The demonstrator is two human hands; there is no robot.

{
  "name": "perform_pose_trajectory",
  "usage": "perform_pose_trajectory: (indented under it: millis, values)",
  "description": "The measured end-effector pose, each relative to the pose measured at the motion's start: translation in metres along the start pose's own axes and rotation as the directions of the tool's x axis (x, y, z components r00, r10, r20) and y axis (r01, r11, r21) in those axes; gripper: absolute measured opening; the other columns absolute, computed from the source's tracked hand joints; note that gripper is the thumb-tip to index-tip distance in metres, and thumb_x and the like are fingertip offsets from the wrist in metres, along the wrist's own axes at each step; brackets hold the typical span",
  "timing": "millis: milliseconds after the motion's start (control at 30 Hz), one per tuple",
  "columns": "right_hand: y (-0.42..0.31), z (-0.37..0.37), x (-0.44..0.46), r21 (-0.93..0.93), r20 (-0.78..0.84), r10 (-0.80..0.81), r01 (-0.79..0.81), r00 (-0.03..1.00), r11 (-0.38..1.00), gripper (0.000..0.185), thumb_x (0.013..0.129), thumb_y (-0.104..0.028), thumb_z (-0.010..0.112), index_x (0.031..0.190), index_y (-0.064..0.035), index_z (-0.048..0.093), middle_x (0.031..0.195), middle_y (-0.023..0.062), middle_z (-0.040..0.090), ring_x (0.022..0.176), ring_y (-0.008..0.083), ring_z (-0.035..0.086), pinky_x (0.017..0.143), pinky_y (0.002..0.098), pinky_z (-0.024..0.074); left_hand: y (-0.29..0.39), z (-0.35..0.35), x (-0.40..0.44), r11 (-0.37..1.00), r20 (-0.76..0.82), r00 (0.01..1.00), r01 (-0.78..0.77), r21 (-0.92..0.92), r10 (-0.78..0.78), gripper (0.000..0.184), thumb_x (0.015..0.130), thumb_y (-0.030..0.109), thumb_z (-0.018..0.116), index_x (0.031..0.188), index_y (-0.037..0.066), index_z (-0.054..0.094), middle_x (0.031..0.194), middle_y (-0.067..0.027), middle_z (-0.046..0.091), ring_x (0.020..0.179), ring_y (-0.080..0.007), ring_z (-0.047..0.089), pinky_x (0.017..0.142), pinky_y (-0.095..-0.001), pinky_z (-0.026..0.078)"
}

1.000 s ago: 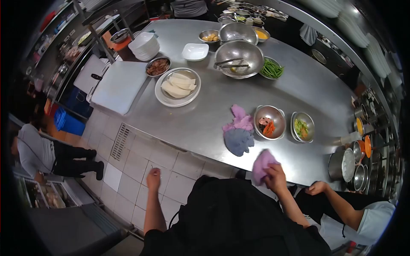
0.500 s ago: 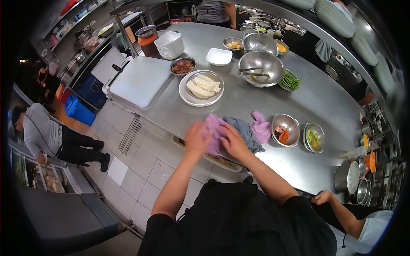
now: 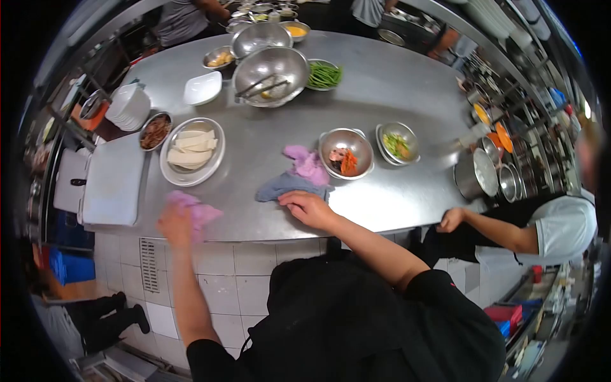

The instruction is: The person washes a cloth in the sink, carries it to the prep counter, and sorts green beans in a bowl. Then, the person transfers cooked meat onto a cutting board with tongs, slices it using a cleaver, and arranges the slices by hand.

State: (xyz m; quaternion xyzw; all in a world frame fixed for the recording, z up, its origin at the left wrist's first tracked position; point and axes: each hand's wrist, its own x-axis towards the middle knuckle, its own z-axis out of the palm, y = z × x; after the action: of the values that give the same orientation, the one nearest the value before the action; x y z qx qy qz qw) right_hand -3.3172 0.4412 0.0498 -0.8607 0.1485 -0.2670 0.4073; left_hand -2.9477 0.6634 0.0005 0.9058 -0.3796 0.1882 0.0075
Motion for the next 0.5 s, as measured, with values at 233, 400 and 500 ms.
perform_pose_trajectory:
  millis: [233, 400, 500]
  values:
    - [0.001, -0.005, -0.001, 0.041, 0.06, 0.021, -0.024, 0.998, 0.999, 0.021, 0.086, -0.006, 0.058, 0.104, -0.0028, 0.068, 0.113, 0.0119, 0.07, 0.105, 0.0327, 0.065, 0.091, 0.0395, 0.0523, -0.093, 0.001, 0.052, 0.972, 0.07, 0.98, 0.172, 0.161, -0.185, 0.046, 0.099, 0.044, 0.045, 0.13, 0.014, 0.059, 0.134, -0.0052, 0.059, 0.115, -0.0318, 0.058, 0.089, -0.0578, 0.047]
    - [0.001, -0.007, 0.0, -0.08, -0.017, 0.035, -0.037, 0.999, 0.996, 0.018, 0.087, -0.007, 0.058, 0.102, -0.0048, 0.068, 0.109, 0.011, 0.071, 0.101, 0.0324, 0.066, 0.088, 0.0402, 0.0531, -0.074, -0.009, 0.036, 0.938, 0.098, 0.938, 0.317, 0.139, -0.331, 0.046, 0.097, 0.041, 0.049, 0.128, 0.009, 0.06, 0.122, -0.0163, 0.06, 0.109, -0.0348, 0.06, 0.088, -0.0507, 0.05]
    - [-0.003, -0.007, 0.0, -0.074, -0.03, 0.071, -0.073, 0.997, 0.995, 0.018, 0.087, -0.008, 0.058, 0.102, -0.0048, 0.068, 0.109, 0.0115, 0.071, 0.1, 0.0328, 0.067, 0.087, 0.0397, 0.0531, -0.058, -0.007, 0.019, 0.949, -0.007, 0.95, 0.311, -0.052, -0.312, 0.039, 0.093, 0.035, 0.055, 0.115, 0.002, 0.062, 0.116, -0.0228, 0.061, 0.106, -0.0392, 0.06, 0.089, -0.049, 0.049]
